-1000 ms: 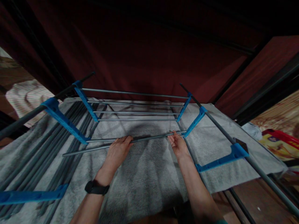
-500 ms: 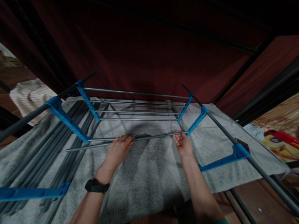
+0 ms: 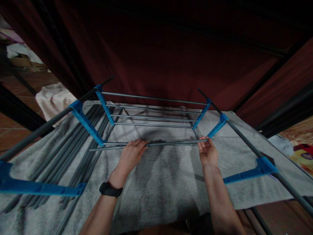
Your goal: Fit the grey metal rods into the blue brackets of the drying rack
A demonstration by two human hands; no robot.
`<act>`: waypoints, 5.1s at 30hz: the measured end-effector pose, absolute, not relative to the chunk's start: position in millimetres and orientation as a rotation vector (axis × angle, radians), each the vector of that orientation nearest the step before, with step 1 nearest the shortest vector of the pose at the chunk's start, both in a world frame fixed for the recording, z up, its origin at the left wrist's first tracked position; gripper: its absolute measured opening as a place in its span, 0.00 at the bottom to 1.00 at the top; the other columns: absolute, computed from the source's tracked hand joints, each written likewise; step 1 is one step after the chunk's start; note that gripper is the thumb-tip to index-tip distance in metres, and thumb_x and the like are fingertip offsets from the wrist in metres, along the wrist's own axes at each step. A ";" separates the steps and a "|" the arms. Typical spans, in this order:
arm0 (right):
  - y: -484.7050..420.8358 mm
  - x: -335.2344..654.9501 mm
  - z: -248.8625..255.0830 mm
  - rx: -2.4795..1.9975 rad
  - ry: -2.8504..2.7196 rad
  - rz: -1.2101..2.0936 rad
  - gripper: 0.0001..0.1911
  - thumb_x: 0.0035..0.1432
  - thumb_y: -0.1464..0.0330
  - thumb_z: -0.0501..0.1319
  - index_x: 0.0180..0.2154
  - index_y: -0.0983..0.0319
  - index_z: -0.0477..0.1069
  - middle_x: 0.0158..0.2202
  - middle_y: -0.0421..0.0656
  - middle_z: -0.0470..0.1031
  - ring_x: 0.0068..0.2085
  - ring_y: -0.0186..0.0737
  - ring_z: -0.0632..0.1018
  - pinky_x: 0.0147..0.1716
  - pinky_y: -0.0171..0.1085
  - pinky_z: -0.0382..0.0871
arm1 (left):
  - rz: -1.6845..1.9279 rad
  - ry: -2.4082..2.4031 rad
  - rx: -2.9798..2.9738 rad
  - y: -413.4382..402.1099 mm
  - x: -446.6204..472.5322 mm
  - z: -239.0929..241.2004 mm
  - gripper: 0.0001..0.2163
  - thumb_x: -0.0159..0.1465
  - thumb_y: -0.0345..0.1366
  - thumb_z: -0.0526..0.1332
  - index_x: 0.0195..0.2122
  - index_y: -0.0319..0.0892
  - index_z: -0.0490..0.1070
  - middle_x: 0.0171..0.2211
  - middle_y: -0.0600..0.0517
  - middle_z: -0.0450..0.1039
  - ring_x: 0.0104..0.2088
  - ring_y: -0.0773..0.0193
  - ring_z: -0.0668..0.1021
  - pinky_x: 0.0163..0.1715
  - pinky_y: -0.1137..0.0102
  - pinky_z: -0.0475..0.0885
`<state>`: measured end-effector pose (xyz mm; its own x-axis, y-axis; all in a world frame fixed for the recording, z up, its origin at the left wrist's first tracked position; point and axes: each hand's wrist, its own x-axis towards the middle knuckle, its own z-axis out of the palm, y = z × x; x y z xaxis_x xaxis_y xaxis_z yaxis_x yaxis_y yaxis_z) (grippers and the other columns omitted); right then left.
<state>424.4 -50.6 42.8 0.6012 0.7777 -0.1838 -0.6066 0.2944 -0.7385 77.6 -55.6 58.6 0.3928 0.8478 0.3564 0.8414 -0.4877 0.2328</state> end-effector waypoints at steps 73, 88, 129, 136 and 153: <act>-89.0 310.6 100.1 -1.212 -1.689 0.350 0.13 0.66 0.68 0.54 0.47 0.56 0.74 0.43 0.45 0.78 0.45 0.44 0.79 0.45 0.42 0.74 | 1.503 1.200 1.627 -83.9 132.8 113.3 0.11 0.64 0.37 0.63 0.46 0.43 0.77 0.40 0.49 0.78 0.40 0.63 0.79 0.41 0.70 0.73; -91.4 363.9 48.0 -1.356 -1.955 0.197 0.18 0.68 0.67 0.52 0.55 0.55 0.72 0.47 0.47 0.77 0.46 0.46 0.79 0.47 0.45 0.74 | 1.619 1.067 1.207 -83.3 132.0 123.5 0.12 0.56 0.42 0.70 0.35 0.40 0.76 0.33 0.51 0.78 0.31 0.65 0.78 0.36 0.69 0.75; -55.5 425.8 27.6 -0.960 -0.091 1.101 0.10 0.62 0.75 0.60 0.28 0.59 0.68 0.24 0.34 0.75 0.26 0.27 0.79 0.33 0.28 0.80 | 1.717 1.000 0.608 -62.6 123.1 88.8 0.14 0.52 0.40 0.73 0.32 0.39 0.72 0.28 0.56 0.73 0.26 0.72 0.75 0.35 0.69 0.77; -47.5 421.3 26.6 -0.985 -0.062 1.123 0.11 0.63 0.74 0.61 0.27 0.59 0.68 0.22 0.32 0.73 0.23 0.25 0.77 0.32 0.26 0.79 | 1.750 1.118 0.280 -52.7 90.4 75.8 0.05 0.64 0.32 0.61 0.30 0.39 0.70 0.28 0.52 0.76 0.28 0.70 0.78 0.32 0.73 0.77; -31.6 418.8 25.1 -0.936 0.043 1.125 0.11 0.65 0.75 0.58 0.29 0.60 0.70 0.23 0.34 0.75 0.26 0.26 0.79 0.34 0.27 0.79 | 1.695 1.145 0.120 -50.1 79.6 65.5 0.12 0.69 0.26 0.52 0.29 0.37 0.70 0.27 0.51 0.74 0.28 0.69 0.79 0.31 0.75 0.78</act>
